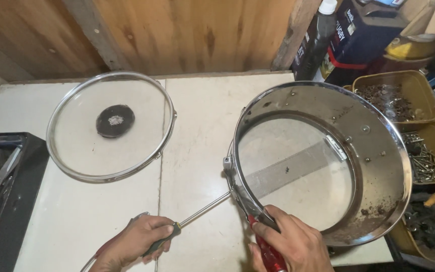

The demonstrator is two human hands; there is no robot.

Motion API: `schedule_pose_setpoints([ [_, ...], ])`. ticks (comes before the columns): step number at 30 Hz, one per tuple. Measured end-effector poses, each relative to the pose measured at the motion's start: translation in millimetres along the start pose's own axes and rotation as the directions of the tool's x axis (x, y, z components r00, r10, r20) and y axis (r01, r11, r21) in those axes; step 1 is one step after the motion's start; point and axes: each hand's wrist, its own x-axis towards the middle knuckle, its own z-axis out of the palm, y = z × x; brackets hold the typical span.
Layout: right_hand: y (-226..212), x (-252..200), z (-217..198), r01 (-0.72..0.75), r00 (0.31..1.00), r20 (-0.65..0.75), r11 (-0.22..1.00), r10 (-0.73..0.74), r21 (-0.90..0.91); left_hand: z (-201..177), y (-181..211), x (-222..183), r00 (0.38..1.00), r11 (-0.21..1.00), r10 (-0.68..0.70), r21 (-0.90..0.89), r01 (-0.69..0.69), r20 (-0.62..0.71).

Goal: Adjusting the snare wires on a snare drum using a screwdriver and pliers

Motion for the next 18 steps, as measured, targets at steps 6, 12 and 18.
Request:
schedule_pose_setpoints([
  [6, -4, 6, -7, -0.107, 0.984, 0.146, 0.994, 0.105, 0.006, 14, 28, -18, 0.988, 0.991, -0.096, 0.082, 0.106, -0.124],
  [12, -4, 8, -7, -0.022, 0.998, 0.059, 1.0, 0.022, 0.006, 12, 9, -7, 0.982, 0.888, 0.11, 0.458, -0.027, -0.155],
  [18, -1, 2, 0, -0.035, 0.999, 0.028, 0.999, 0.035, -0.014, 6, -9, 8, 0.963, 0.741, 0.131, 0.668, 0.064, -0.238],
])
